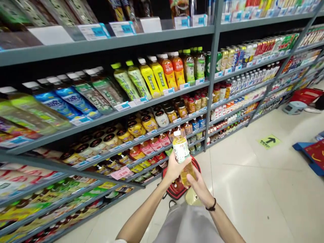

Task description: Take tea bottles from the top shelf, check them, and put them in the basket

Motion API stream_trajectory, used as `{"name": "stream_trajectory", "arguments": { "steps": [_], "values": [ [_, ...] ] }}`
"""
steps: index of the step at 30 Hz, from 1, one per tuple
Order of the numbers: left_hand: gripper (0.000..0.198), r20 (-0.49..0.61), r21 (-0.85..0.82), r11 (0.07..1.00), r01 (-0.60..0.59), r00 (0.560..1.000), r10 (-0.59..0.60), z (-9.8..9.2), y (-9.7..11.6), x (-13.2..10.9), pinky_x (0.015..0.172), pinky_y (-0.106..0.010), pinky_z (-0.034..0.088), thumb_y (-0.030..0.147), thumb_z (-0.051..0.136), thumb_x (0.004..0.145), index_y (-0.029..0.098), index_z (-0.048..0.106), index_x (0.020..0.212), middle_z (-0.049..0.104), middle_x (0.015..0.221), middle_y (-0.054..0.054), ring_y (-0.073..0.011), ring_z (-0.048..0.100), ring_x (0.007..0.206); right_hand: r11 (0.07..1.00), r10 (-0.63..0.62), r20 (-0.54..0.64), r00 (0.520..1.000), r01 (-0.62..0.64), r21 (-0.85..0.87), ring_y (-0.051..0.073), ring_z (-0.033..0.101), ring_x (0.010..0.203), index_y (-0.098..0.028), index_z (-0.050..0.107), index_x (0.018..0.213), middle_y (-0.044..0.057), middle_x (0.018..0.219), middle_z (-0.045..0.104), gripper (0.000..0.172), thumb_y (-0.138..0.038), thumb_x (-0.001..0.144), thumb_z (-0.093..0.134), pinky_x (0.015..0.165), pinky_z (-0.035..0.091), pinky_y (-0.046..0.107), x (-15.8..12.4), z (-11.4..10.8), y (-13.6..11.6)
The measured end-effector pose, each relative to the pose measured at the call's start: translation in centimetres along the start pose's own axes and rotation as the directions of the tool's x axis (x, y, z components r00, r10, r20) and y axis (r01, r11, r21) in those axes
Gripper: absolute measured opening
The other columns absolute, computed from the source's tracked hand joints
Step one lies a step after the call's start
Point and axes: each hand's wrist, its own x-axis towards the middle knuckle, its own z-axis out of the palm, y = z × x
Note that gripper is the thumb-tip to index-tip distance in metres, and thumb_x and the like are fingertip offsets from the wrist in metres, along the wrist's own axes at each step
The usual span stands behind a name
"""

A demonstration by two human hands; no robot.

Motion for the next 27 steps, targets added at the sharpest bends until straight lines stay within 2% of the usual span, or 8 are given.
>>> {"name": "stream_trajectory", "arguments": {
  "steps": [2, 6, 9, 14, 18, 21, 27],
  "values": [
    [0.078, 0.050, -0.097, 0.994, -0.043, 0.998, 0.048, 1.4, 0.6, 0.1, 0.088, -0.030, 0.057, 0.051, 0.094, 0.069, 0.015, 0.058, 0.128, 0.070, 0.116, -0.011, -0.0190, 0.068, 0.096, 0.997, 0.039, 0.005, 0.999, -0.039, 0.068, 0.017, 0.065, 0.074, -0.019, 0.066, 0.131, 0.012, 0.105, 0.075, 0.060, -0.061, 0.091, 0.079, 0.061, 0.043, 0.026, -1.3, -1.0, -0.9],
    [0.085, 0.139, -0.281, 0.957, -0.068, 0.984, 0.111, 4.0, 2.5, 0.1, 0.084, -0.033, 0.062, 0.050, 0.091, 0.077, 0.020, 0.049, 0.143, 0.069, 0.121, -0.014, -0.0222, 0.073, 0.097, 0.958, 0.160, 0.152, 0.975, -0.191, 0.216, 0.014, 0.061, 0.063, -0.014, 0.074, 0.114, 0.013, 0.094, 0.074, 0.065, -0.074, 0.088, 0.074, 0.055, 0.039, 0.024, -2.9, -3.4, -2.9],
    [0.078, 0.116, -0.309, 0.942, -0.133, 0.978, 0.176, 6.2, 3.7, -0.4, 0.084, -0.034, 0.064, 0.045, 0.090, 0.080, 0.021, 0.051, 0.144, 0.067, 0.122, -0.013, -0.0219, 0.073, 0.097, 0.893, 0.221, 0.276, 0.935, -0.308, 0.328, 0.011, 0.056, 0.052, -0.012, 0.077, 0.112, 0.010, 0.084, 0.074, 0.070, -0.077, 0.085, 0.073, 0.048, 0.034, 0.021, -3.5, -5.0, -3.9],
    [0.062, 0.063, -0.286, 0.940, -0.184, 0.976, 0.210, 8.9, 4.1, -0.7, 0.082, -0.031, 0.065, 0.042, 0.088, 0.083, 0.021, 0.059, 0.133, 0.066, 0.117, -0.010, -0.0183, 0.072, 0.092, 0.788, 0.212, 0.437, 0.874, -0.417, 0.453, 0.008, 0.050, 0.043, -0.012, 0.076, 0.115, 0.006, 0.079, 0.073, 0.071, -0.076, 0.087, 0.071, 0.038, 0.025, 0.020, -4.1, -6.5, -4.1],
    [0.057, 0.056, -0.323, 0.937, -0.133, 0.986, 0.159, 9.8, 3.7, -0.5, 0.079, -0.030, 0.065, 0.042, 0.089, 0.082, 0.020, 0.061, 0.126, 0.066, 0.117, -0.010, -0.0178, 0.072, 0.090, 0.773, 0.210, 0.477, 0.854, -0.443, 0.453, 0.010, 0.055, 0.049, -0.014, 0.073, 0.123, 0.007, 0.087, 0.074, 0.071, -0.076, 0.089, 0.070, 0.036, 0.022, 0.019, -4.3, -7.4, -4.1],
    [0.057, 0.051, -0.335, 0.936, -0.107, 0.990, 0.132, 10.2, 3.6, -0.3, 0.077, -0.031, 0.064, 0.043, 0.089, 0.082, 0.020, 0.060, 0.125, 0.066, 0.117, -0.010, -0.0186, 0.072, 0.090, 0.783, 0.220, 0.489, 0.844, -0.452, 0.427, 0.012, 0.056, 0.050, -0.014, 0.070, 0.128, 0.008, 0.089, 0.074, 0.073, -0.076, 0.089, 0.068, 0.036, 0.025, 0.020, -4.3, -8.0, -4.6],
    [0.055, 0.097, -0.295, 0.946, -0.136, 0.981, 0.171, 11.2, 3.7, 0.3, 0.079, -0.031, 0.064, 0.043, 0.088, 0.083, 0.019, 0.061, 0.124, 0.067, 0.115, -0.009, -0.0181, 0.073, 0.089, 0.868, 0.248, 0.396, 0.884, -0.385, 0.315, 0.016, 0.062, 0.057, -0.011, 0.072, 0.119, 0.011, 0.091, 0.074, 0.075, -0.080, 0.092, 0.062, 0.046, 0.035, 0.024, -5.2, -8.5, -5.9]
  ]
}}
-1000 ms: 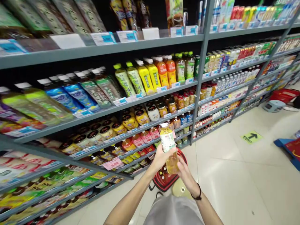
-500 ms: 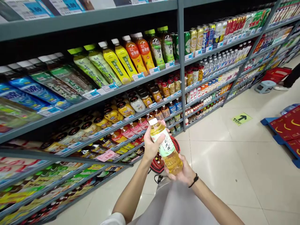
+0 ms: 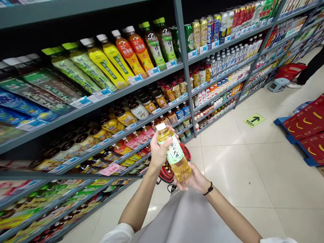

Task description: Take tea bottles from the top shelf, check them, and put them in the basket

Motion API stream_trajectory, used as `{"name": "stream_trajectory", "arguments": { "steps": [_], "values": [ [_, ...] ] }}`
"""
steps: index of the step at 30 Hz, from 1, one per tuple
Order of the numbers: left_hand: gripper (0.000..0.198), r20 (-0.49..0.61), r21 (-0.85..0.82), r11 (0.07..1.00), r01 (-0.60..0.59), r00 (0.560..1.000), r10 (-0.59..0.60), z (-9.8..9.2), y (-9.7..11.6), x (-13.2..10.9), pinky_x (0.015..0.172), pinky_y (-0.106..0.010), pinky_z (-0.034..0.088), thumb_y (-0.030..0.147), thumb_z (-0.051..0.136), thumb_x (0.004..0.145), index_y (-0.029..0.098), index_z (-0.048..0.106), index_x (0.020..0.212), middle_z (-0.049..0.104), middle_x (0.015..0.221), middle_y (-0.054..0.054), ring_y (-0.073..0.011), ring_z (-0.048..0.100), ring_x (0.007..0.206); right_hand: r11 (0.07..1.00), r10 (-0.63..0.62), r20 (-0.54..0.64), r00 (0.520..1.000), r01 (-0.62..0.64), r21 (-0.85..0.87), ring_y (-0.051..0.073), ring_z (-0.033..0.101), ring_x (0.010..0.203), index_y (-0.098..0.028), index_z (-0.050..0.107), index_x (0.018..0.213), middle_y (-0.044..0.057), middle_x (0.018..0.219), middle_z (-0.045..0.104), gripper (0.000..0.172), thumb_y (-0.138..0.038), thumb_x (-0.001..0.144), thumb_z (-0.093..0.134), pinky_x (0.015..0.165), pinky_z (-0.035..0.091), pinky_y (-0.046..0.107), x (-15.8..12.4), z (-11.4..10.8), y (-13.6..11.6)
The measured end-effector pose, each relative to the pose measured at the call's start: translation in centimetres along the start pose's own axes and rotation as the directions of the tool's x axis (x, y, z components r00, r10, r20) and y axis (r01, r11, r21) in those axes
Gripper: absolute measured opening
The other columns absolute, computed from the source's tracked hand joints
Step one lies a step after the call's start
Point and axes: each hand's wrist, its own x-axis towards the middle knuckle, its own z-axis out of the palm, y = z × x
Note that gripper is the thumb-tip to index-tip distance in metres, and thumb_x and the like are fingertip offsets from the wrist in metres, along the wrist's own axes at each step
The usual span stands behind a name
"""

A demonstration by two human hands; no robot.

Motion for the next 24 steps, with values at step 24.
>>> {"name": "stream_trajectory", "arguments": {
  "steps": [24],
  "values": [
    [0.048, 0.086, -0.042, 0.999, -0.006, 0.996, 0.010, 1.4, -0.6, 0.9, 0.078, -0.032, 0.065, 0.038, 0.086, 0.085, 0.020, 0.063, 0.123, 0.067, 0.115, -0.009, -0.0189, 0.073, 0.090, 0.997, -0.032, -0.031, 0.999, 0.030, -0.070, 0.016, 0.062, 0.061, -0.009, 0.071, 0.108, 0.012, 0.090, 0.074, 0.066, -0.073, 0.097, 0.058, 0.050, 0.039, 0.026, -1.3, -0.8, -1.0]
  ]
}}
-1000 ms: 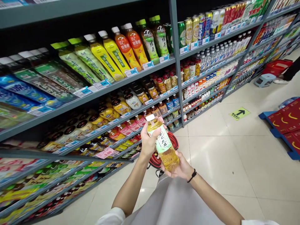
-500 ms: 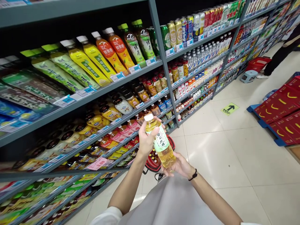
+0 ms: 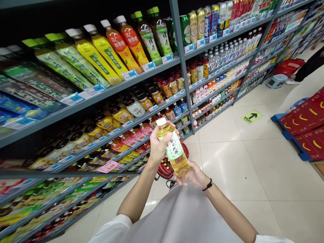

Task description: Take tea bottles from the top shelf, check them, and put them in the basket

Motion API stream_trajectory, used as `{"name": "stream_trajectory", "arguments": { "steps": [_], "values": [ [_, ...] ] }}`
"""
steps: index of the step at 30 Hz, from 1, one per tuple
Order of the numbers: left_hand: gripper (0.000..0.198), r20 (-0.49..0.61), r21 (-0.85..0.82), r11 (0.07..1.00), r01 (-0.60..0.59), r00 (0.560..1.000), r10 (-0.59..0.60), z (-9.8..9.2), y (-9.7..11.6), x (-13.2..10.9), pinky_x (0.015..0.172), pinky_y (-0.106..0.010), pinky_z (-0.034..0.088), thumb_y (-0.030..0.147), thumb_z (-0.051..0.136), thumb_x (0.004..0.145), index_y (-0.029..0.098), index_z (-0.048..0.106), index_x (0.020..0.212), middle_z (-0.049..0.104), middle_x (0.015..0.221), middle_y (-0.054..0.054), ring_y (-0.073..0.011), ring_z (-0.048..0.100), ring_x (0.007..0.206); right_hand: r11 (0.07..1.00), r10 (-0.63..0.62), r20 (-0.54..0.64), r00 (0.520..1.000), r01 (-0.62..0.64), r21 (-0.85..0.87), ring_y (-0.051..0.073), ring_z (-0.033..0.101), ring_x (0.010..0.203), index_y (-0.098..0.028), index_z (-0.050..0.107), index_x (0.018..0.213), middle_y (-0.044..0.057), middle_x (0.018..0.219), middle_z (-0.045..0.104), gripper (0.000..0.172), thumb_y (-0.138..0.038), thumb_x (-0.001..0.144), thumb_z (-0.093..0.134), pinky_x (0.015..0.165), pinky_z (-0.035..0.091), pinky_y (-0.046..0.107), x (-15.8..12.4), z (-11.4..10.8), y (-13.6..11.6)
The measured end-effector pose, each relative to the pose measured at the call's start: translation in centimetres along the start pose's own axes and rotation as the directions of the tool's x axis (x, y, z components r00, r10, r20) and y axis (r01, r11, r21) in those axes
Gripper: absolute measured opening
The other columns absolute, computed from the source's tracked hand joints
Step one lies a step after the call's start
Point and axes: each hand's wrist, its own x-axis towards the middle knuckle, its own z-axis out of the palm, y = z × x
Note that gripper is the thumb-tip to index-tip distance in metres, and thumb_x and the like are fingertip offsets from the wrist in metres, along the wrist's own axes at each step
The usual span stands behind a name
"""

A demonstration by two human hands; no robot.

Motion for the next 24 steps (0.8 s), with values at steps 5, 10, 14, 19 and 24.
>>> {"name": "stream_trajectory", "arguments": {
  "steps": [5, 10, 14, 19, 24],
  "values": [
    [0.051, -0.026, 0.014, 1.000, 0.017, 1.000, -0.016, -0.3, -0.2, -0.2, 0.079, -0.032, 0.065, 0.040, 0.087, 0.084, 0.020, 0.063, 0.124, 0.068, 0.118, -0.009, -0.0189, 0.073, 0.090, 1.000, 0.008, 0.009, 1.000, -0.008, 0.020, 0.016, 0.064, 0.060, -0.010, 0.071, 0.109, 0.012, 0.090, 0.075, 0.064, -0.072, 0.096, 0.061, 0.049, 0.040, 0.025, 0.2, 0.0, 0.1],
    [0.053, -0.063, -0.021, 1.000, 0.017, 0.998, -0.018, -0.5, 0.0, -0.1, 0.076, -0.031, 0.065, 0.041, 0.088, 0.082, 0.020, 0.063, 0.123, 0.069, 0.117, -0.010, -0.0184, 0.073, 0.087, 0.998, 0.048, 0.046, 0.998, -0.051, 0.047, 0.021, 0.068, 0.066, -0.008, 0.070, 0.118, 0.015, 0.091, 0.075, 0.074, -0.076, 0.091, 0.058, 0.046, 0.042, 0.025, 0.2, 0.3, 0.0],
    [0.048, -0.102, -0.133, 0.991, 0.033, 0.994, -0.047, -0.7, 0.1, 0.4, 0.080, -0.032, 0.065, 0.039, 0.088, 0.080, 0.019, 0.064, 0.116, 0.070, 0.112, -0.007, -0.0167, 0.073, 0.085, 0.995, -0.084, -0.032, 0.996, 0.081, -0.063, 0.021, 0.067, 0.065, -0.009, 0.074, 0.111, 0.015, 0.086, 0.076, 0.071, -0.077, 0.091, 0.063, 0.047, 0.044, 0.025, 0.1, 0.7, 0.1],
    [0.041, -0.167, -0.274, 0.961, 0.028, 0.983, -0.076, -1.7, 0.1, 1.0, 0.082, -0.030, 0.063, 0.040, 0.087, 0.078, 0.019, 0.064, 0.105, 0.069, 0.099, -0.002, -0.0133, 0.070, 0.080, 0.902, -0.333, -0.180, 0.926, 0.257, -0.346, 0.020, 0.065, 0.065, -0.013, 0.076, 0.100, 0.014, 0.083, 0.075, 0.068, -0.079, 0.092, 0.064, 0.058, 0.051, 0.031, 0.0, 1.2, 0.0],
    [0.043, -0.201, -0.273, 0.959, 0.077, 0.970, -0.135, -2.4, 0.3, 1.2, 0.081, -0.027, 0.060, 0.047, 0.083, 0.076, 0.020, 0.063, 0.103, 0.068, 0.096, -0.002, -0.0123, 0.067, 0.080, 0.643, -0.634, -0.280, 0.721, 0.291, -0.708, 0.021, 0.069, 0.088, -0.019, 0.073, 0.112, 0.010, 0.103, 0.076, 0.055, -0.050, 0.073, 0.096, 0.080, 0.056, 0.033, -0.2, 0.8, 0.1]
  ]
}}
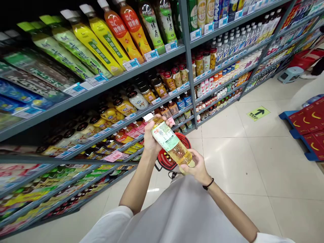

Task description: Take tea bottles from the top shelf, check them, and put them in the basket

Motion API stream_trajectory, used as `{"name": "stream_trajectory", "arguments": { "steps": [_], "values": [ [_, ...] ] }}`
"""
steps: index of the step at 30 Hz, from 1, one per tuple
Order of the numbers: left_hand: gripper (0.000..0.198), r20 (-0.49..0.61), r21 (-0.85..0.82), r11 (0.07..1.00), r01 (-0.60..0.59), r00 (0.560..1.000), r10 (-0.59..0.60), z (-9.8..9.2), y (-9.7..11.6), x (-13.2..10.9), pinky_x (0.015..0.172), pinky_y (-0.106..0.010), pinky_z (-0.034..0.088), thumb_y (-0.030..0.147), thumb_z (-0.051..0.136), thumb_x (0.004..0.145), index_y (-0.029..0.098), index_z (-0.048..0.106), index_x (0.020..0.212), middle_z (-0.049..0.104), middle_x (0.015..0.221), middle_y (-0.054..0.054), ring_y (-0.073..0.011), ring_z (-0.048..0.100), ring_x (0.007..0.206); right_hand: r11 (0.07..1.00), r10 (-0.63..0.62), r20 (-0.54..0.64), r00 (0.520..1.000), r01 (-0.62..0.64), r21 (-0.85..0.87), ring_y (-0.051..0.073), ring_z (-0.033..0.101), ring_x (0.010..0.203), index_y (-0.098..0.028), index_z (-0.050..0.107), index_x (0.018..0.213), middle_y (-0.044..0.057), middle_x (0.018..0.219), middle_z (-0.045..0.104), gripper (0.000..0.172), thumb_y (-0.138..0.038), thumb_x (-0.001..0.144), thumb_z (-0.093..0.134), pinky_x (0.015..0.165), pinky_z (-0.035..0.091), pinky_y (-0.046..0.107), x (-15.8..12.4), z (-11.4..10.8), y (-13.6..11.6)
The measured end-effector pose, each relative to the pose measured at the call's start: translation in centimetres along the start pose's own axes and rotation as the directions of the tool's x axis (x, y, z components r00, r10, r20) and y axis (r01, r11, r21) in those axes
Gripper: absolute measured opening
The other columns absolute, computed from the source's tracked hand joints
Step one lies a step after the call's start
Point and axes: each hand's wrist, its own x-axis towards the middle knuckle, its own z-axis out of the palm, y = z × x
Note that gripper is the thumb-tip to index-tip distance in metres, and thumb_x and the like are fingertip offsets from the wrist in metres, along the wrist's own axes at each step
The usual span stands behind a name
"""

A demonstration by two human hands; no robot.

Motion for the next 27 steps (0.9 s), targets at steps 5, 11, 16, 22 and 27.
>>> {"name": "stream_trajectory", "arguments": {
  "steps": [5, 11, 16, 22, 27],
  "values": [
    [0.038, -0.040, -0.030, 0.999, 0.031, 0.999, -0.032, -0.3, 0.4, 0.0, 0.085, -0.029, 0.060, 0.051, 0.074, 0.080, 0.020, 0.061, 0.099, 0.066, 0.095, -0.002, -0.0118, 0.066, 0.079, 0.881, -0.378, -0.061, 0.924, 0.338, -0.330, 0.024, 0.067, 0.097, -0.021, 0.066, 0.132, 0.009, 0.108, 0.070, 0.067, -0.033, 0.074, 0.097, 0.084, 0.059, 0.038, 0.6, -0.6, -0.6],
    [0.035, -0.068, -0.124, 0.989, 0.079, 0.994, -0.088, -0.3, 1.1, 0.2, 0.093, -0.034, 0.062, 0.046, 0.074, 0.078, 0.020, 0.061, 0.097, 0.064, 0.093, -0.003, -0.0136, 0.064, 0.080, 0.442, -0.738, 0.133, 0.661, 0.623, -0.645, 0.032, 0.067, 0.107, -0.022, 0.054, 0.156, 0.017, 0.120, 0.067, 0.082, -0.022, 0.083, 0.090, 0.084, 0.061, 0.049, 1.7, -2.0, -1.2],
    [0.033, -0.059, -0.132, 0.988, 0.083, 0.994, -0.092, -0.5, 1.5, 0.3, 0.092, -0.035, 0.062, 0.043, 0.075, 0.077, 0.020, 0.060, 0.095, 0.062, 0.090, -0.002, -0.0135, 0.065, 0.079, 0.370, -0.754, 0.117, 0.646, 0.565, -0.737, 0.034, 0.066, 0.116, -0.026, 0.051, 0.158, 0.017, 0.127, 0.067, 0.081, -0.022, 0.086, 0.087, 0.092, 0.061, 0.055, 1.8, -1.6, -0.9],
    [0.038, -0.026, 0.003, 0.999, 0.039, 0.999, -0.038, -1.0, 1.7, -0.1, 0.091, -0.038, 0.062, 0.048, 0.080, 0.075, 0.020, 0.060, 0.091, 0.064, 0.089, -0.002, -0.0208, 0.073, 0.089, 0.770, -0.507, -0.054, 0.860, 0.423, -0.478, 0.027, 0.067, 0.107, -0.019, 0.062, 0.140, 0.014, 0.117, 0.069, 0.065, -0.031, 0.083, 0.089, 0.089, 0.060, 0.042, 1.6, -0.7, -0.8],
    [0.039, 0.039, -0.015, 1.000, 0.017, 0.999, -0.017, -1.4, 2.0, -0.3, 0.091, -0.038, 0.062, 0.052, 0.079, 0.080, 0.020, 0.061, 0.093, 0.067, 0.090, -0.001, -0.0204, 0.075, 0.090, 0.991, -0.094, -0.065, 0.993, 0.087, -0.105, 0.022, 0.070, 0.089, -0.019, 0.074, 0.118, 0.009, 0.104, 0.076, 0.046, -0.052, 0.088, 0.083, 0.078, 0.057, 0.032, 1.1, 0.1, -0.7]
  ]
}}
